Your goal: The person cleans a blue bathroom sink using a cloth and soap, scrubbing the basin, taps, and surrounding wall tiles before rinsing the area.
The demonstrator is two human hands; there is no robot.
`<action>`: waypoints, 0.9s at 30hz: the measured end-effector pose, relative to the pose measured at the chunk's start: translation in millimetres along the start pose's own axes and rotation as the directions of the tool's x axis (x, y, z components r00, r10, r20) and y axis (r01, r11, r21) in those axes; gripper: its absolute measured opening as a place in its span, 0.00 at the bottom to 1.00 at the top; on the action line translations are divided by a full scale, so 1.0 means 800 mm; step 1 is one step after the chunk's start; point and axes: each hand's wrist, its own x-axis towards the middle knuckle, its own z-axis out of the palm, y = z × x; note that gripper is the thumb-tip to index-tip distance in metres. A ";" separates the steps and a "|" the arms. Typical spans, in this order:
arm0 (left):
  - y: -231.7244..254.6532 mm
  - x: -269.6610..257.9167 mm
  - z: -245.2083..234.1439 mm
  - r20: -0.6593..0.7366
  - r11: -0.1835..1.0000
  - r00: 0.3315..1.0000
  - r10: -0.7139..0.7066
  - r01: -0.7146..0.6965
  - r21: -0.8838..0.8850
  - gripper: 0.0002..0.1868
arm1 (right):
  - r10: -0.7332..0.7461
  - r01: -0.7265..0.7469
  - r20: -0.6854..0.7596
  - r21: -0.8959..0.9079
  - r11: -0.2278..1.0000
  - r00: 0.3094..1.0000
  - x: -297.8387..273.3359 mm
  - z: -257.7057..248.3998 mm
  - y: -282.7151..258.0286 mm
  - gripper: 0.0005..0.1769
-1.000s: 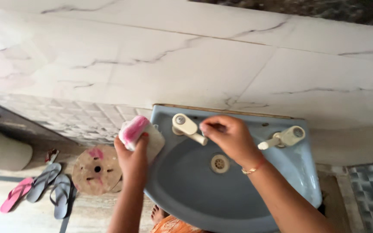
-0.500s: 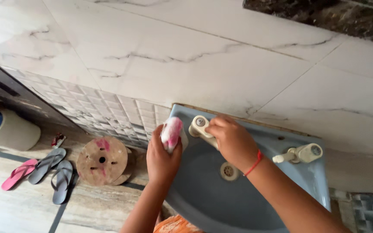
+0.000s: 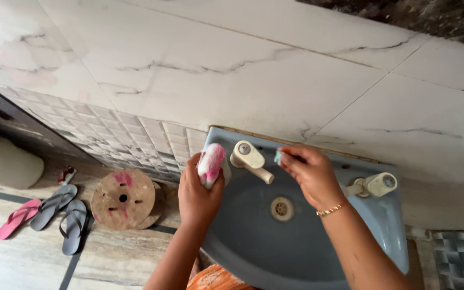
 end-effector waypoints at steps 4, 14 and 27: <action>-0.001 -0.002 -0.002 0.038 0.998 0.997 -0.061 0.062 -0.027 0.30 | 0.111 -0.112 0.027 0.382 0.917 0.993 -0.023 -0.031 0.033 0.10; -0.007 -0.050 -0.002 0.280 0.627 0.872 -0.401 0.484 -0.610 0.26 | 0.311 -0.216 -0.025 0.668 0.712 0.950 -0.098 -0.054 0.051 0.12; 0.070 -0.088 0.038 0.871 0.082 0.421 -0.254 0.906 -0.415 0.24 | -0.441 0.420 0.162 -0.694 0.585 0.883 -0.176 0.015 -0.013 0.07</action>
